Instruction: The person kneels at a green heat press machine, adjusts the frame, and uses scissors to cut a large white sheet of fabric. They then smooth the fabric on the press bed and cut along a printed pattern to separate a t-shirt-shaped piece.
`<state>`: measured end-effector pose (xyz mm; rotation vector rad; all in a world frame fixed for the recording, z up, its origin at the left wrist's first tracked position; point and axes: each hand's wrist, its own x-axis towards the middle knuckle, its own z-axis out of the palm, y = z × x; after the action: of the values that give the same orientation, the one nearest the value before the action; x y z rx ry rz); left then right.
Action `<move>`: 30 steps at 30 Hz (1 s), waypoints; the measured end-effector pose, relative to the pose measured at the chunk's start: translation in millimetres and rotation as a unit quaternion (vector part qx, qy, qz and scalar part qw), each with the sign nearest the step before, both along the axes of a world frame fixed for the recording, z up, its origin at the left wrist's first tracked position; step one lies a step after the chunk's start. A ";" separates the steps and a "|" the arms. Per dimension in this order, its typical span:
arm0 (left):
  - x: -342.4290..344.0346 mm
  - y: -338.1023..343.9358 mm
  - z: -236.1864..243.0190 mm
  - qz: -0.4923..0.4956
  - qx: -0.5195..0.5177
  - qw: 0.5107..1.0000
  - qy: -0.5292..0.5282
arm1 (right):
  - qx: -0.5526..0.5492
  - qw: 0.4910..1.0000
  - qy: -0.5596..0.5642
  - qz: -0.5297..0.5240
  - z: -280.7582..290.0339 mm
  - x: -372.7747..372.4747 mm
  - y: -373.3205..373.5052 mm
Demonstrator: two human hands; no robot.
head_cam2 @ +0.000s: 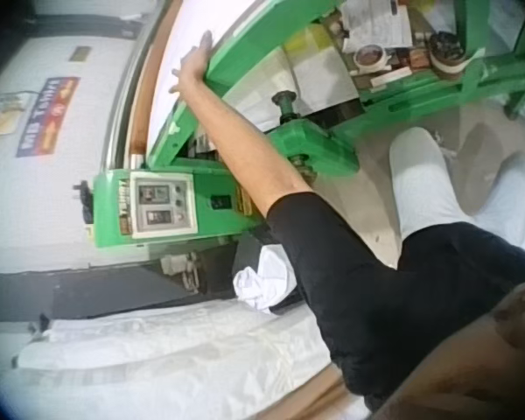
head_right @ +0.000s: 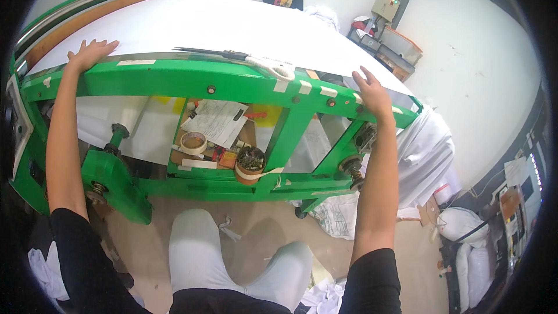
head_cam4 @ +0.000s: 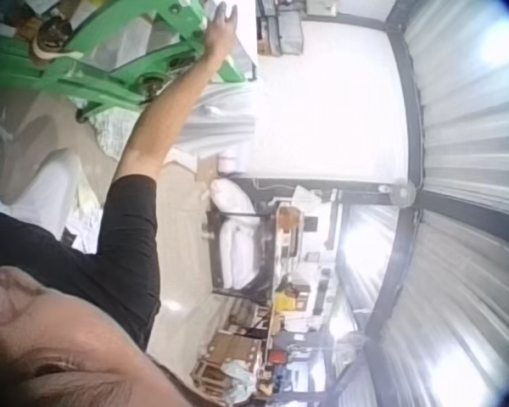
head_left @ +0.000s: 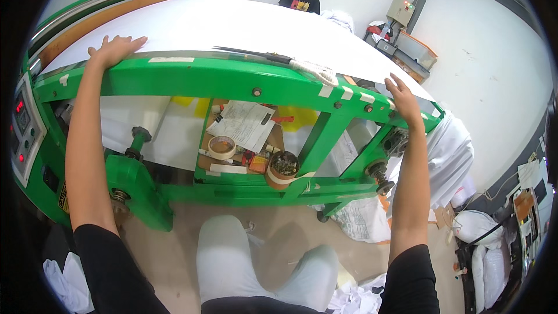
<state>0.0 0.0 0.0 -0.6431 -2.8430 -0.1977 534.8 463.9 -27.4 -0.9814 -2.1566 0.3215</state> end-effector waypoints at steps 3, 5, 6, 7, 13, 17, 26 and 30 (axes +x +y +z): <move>0.8 0.0 -1.2 -0.001 0.005 1.000 -0.013 | 0.053 0.999 -0.011 -0.001 -2.8 -0.1 3.2; -0.6 -1.7 -2.9 0.009 0.001 1.000 -0.029 | -0.003 0.999 -0.051 -0.020 8.0 -3.5 -8.0; 0.7 -1.2 -0.2 0.007 0.000 1.000 -0.027 | -0.001 0.999 -0.045 -0.028 7.5 -3.5 -9.7; 2.4 -0.5 2.2 0.005 -0.001 1.000 -0.026 | 0.001 0.999 -0.039 -0.037 6.8 -2.9 -11.5; 1.6 -1.3 3.8 -0.001 0.001 1.000 -0.023 | 0.001 0.996 -0.060 -0.062 10.1 -3.7 -18.8; 2.2 -1.6 -0.8 -0.011 0.013 1.000 -0.008 | 0.014 0.996 -0.040 -0.072 6.9 -3.3 -18.1; -6.0 -4.1 -3.2 -0.013 0.031 0.999 -0.005 | 0.014 0.999 0.023 -0.032 1.5 -9.1 -28.1; -4.9 -4.4 -2.8 -0.021 0.028 0.999 -0.008 | 0.012 0.998 -0.010 -0.060 5.1 -4.4 -19.7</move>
<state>-4.9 -4.4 -2.8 -0.6937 -2.8285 -0.2901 530.4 444.1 -22.3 -1.0987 -2.1037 0.2297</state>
